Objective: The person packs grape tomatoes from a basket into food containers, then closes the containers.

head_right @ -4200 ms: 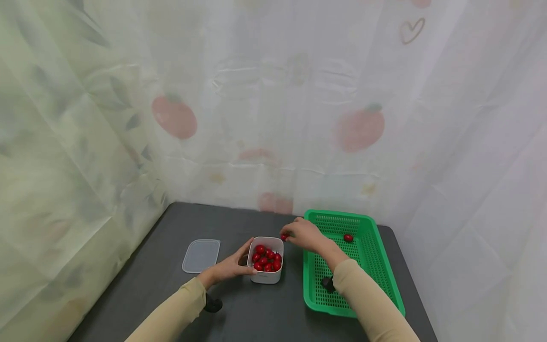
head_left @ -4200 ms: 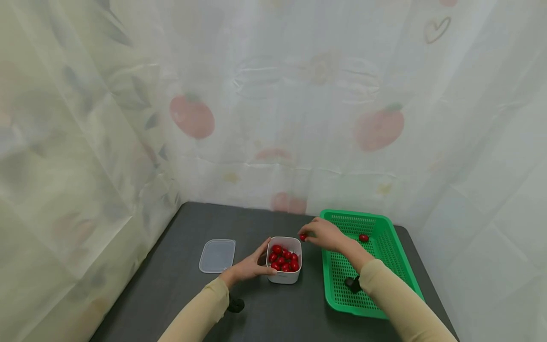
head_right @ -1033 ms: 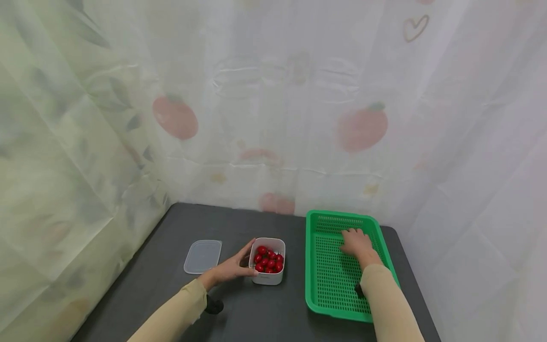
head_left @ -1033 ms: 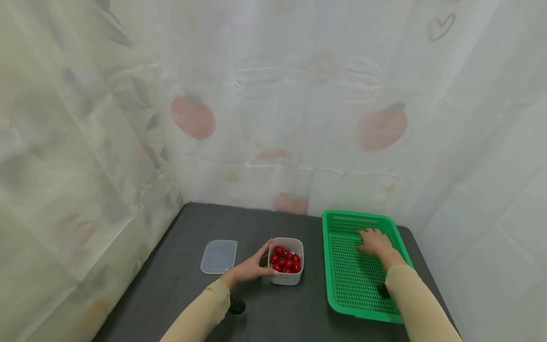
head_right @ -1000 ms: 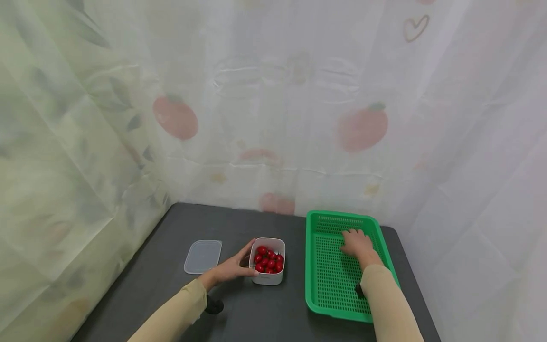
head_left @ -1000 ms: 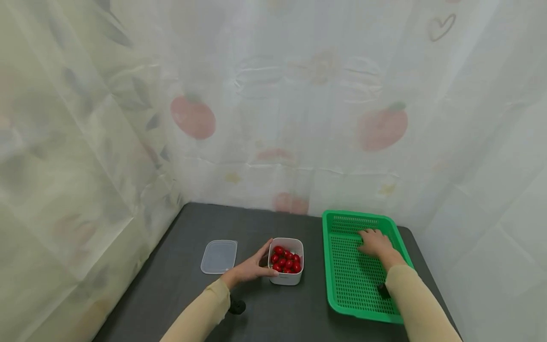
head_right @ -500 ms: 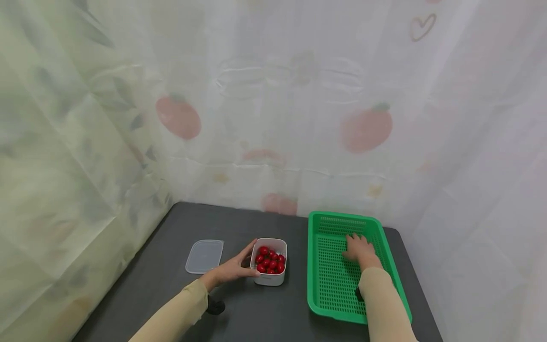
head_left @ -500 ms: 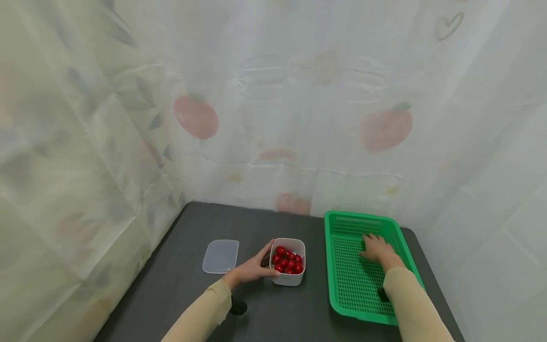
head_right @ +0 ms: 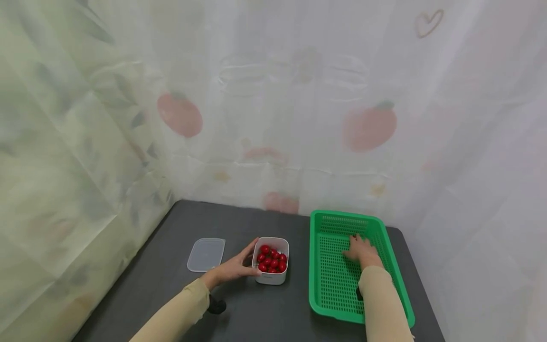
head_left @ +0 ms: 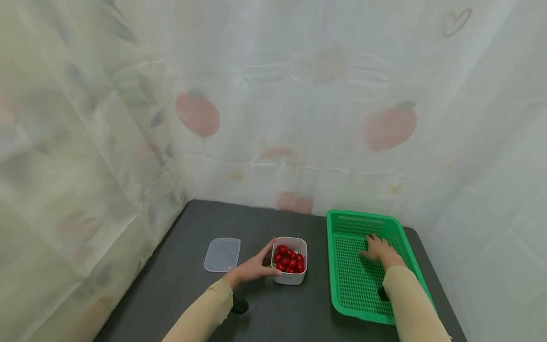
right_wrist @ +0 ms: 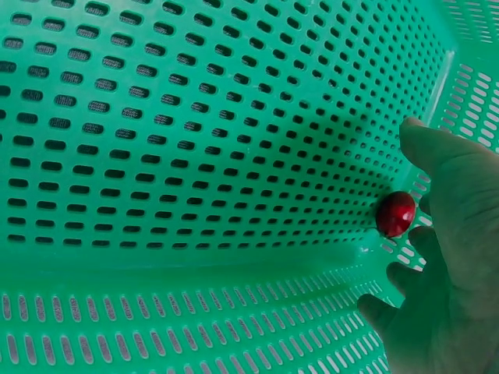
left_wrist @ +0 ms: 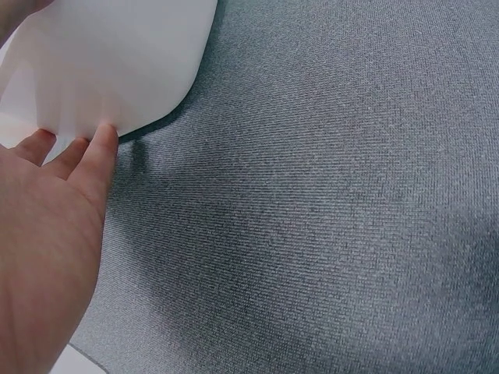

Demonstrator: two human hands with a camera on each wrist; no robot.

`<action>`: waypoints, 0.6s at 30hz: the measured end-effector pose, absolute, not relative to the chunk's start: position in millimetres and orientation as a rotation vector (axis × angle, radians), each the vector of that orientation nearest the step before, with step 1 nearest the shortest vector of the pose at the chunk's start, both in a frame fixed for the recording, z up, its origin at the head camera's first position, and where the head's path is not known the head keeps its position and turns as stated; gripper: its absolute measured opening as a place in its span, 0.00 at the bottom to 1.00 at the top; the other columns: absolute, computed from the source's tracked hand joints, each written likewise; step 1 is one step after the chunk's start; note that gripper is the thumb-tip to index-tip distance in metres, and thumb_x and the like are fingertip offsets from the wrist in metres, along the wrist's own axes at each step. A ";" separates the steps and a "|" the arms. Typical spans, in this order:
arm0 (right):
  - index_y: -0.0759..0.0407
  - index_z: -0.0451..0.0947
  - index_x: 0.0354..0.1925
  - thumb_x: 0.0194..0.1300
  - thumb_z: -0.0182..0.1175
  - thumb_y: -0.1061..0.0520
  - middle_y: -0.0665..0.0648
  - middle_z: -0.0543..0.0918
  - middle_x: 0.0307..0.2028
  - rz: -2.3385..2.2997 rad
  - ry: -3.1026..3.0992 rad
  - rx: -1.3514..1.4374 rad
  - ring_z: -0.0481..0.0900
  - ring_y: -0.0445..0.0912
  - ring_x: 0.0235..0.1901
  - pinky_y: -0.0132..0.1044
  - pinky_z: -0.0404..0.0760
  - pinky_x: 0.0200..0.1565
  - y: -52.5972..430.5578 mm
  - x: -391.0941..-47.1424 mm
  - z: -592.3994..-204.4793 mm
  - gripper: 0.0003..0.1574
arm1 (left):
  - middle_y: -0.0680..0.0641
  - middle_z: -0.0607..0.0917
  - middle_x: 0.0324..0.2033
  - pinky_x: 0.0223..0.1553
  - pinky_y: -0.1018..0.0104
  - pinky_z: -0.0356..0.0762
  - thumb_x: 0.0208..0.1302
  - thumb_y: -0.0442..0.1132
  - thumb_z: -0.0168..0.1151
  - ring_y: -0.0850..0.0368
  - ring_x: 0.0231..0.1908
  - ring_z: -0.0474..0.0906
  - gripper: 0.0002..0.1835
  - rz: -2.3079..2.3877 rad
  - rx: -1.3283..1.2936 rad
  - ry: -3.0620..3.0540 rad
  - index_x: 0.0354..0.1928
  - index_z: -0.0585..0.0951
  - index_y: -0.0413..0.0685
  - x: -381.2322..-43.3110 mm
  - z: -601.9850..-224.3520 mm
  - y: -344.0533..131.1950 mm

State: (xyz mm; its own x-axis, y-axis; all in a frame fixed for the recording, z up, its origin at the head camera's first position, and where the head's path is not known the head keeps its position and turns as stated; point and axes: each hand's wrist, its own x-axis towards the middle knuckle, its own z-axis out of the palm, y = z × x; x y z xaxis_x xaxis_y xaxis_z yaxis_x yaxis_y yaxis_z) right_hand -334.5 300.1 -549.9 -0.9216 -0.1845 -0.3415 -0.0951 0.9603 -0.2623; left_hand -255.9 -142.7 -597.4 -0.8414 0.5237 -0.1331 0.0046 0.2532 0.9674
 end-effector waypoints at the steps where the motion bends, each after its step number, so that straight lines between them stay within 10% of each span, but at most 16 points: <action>1: 0.77 0.51 0.76 0.76 0.58 0.46 0.82 0.47 0.74 -0.344 2.741 -0.200 0.44 0.81 0.70 0.76 0.52 0.65 301.0 -334.3 -549.9 0.49 | 0.43 0.48 0.80 0.70 0.42 0.60 0.66 0.47 0.71 0.38 0.77 0.51 0.58 1.620 0.484 2.099 0.83 0.37 0.61 -256.2 -597.6 -142.2; 18: 0.83 0.57 0.70 0.76 0.45 0.64 0.88 0.46 0.70 -0.339 2.697 -0.187 0.53 0.81 0.68 0.71 0.63 0.63 303.4 -342.8 -547.9 0.31 | 0.42 0.49 0.80 0.70 0.41 0.61 0.66 0.46 0.71 0.38 0.77 0.52 0.58 1.614 0.473 2.125 0.83 0.37 0.60 -255.4 -595.1 -138.5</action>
State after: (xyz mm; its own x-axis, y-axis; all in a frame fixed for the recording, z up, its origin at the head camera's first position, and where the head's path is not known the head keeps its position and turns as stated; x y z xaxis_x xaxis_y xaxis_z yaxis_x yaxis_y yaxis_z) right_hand -342.8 303.4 -547.9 -0.9053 -0.1805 -0.3846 -0.0796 0.9613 -0.2637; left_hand -255.4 -138.5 -595.1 -0.8504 0.5099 -0.1298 0.0119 0.2653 0.9641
